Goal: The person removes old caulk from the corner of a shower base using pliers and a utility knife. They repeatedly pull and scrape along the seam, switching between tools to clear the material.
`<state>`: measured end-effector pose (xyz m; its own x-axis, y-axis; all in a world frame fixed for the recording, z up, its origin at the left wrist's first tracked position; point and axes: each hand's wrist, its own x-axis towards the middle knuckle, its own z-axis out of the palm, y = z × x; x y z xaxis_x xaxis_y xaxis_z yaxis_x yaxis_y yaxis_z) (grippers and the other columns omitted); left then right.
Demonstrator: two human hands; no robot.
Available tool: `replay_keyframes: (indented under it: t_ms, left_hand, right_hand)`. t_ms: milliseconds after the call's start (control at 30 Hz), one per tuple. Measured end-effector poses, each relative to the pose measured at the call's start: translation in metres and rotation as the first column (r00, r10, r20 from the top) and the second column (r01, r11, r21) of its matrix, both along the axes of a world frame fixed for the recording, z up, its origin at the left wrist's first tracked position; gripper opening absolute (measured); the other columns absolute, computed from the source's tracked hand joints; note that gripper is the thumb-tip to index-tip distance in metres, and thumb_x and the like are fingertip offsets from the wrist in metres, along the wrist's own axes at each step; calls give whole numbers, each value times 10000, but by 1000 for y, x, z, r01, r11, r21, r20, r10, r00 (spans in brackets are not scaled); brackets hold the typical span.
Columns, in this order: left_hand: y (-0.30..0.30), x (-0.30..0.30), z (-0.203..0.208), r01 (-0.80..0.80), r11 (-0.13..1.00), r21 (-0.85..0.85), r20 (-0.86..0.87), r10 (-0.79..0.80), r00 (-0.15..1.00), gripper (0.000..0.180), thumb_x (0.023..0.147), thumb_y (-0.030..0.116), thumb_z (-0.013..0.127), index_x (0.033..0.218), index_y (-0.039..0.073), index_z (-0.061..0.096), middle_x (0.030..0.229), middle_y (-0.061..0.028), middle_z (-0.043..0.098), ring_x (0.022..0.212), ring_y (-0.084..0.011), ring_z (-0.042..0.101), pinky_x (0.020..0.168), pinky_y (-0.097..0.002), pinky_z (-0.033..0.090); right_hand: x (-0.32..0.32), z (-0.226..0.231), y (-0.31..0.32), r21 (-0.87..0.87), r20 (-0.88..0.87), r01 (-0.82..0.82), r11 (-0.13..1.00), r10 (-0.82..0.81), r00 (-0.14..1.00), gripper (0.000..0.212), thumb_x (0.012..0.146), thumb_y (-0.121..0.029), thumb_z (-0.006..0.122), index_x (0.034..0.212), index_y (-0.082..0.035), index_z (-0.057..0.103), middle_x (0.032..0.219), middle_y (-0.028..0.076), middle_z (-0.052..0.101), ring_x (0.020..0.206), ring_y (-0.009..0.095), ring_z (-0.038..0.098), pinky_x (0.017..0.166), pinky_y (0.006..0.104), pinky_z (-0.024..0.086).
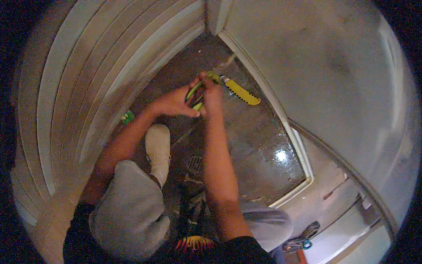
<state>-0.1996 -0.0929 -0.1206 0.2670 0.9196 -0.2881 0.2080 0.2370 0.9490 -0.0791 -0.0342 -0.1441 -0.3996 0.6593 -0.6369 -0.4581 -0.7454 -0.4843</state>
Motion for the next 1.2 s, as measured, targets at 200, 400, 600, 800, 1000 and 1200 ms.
replay_keyframes:
  t_ms: [200, 400, 600, 800, 1000, 1200]
  left_hand:
    - [-33, -22, 11, -232, 771, -593, 99, 356, 929, 341, 874, 440, 513, 831, 102, 523, 678, 19, 499, 503, -60, 441, 408, -205, 340]
    - [-22, -24, 12, -409, 726, -552, -3, 489, 872, 297, 894, 387, 498, 814, 102, 516, 608, 34, 448, 483, -67, 409, 404, -224, 315]
    - [-12, -38, -7, -423, 835, -353, -286, 334, 898, 383, 911, 386, 448, 737, 45, 468, 610, -23, 457, 531, -123, 444, 482, -290, 347]
    - [28, -36, -4, -491, 716, -497, -266, 413, 871, 438, 912, 475, 395, 699, 99, 468, 516, 34, 369, 448, -100, 333, 428, -288, 287]
    - [40, -43, -33, -478, 864, -157, -458, 365, 811, 433, 917, 459, 392, 683, 105, 482, 504, 30, 373, 415, -99, 327, 379, -280, 254]
    - [54, -57, -10, -514, 722, -463, -238, 457, 857, 444, 895, 449, 444, 745, 40, 526, 490, 3, 406, 348, -107, 345, 331, -278, 255]
  right_hand:
    - [-14, 8, 8, -87, -95, -478, 874, 470, 877, 209, 841, -158, 552, 992, -14, 555, 828, 86, 602, 738, 194, 597, 649, 318, 508]
    - [-13, -2, 43, 4, 268, -788, 616, 758, 594, 274, 838, -220, 579, 1038, -33, 566, 712, 13, 542, 588, 119, 515, 516, 281, 455]
    - [12, 18, 66, 58, 261, -727, 685, 692, 673, 287, 869, -275, 543, 1027, -36, 562, 636, -22, 451, 472, 72, 402, 447, 274, 418]
    - [5, 7, 53, -18, 235, -527, 850, 516, 824, 331, 896, -335, 495, 1018, -31, 544, 697, 14, 495, 554, 102, 474, 513, 300, 488]
    - [-31, 1, 44, -13, 228, -360, 933, 353, 907, 352, 906, -356, 461, 1001, -23, 525, 802, 102, 571, 727, 207, 582, 601, 388, 564]
    - [-50, -12, 41, 26, 261, -249, 968, 234, 936, 379, 907, -384, 459, 1000, -20, 508, 918, 113, 578, 848, 236, 583, 696, 430, 533]
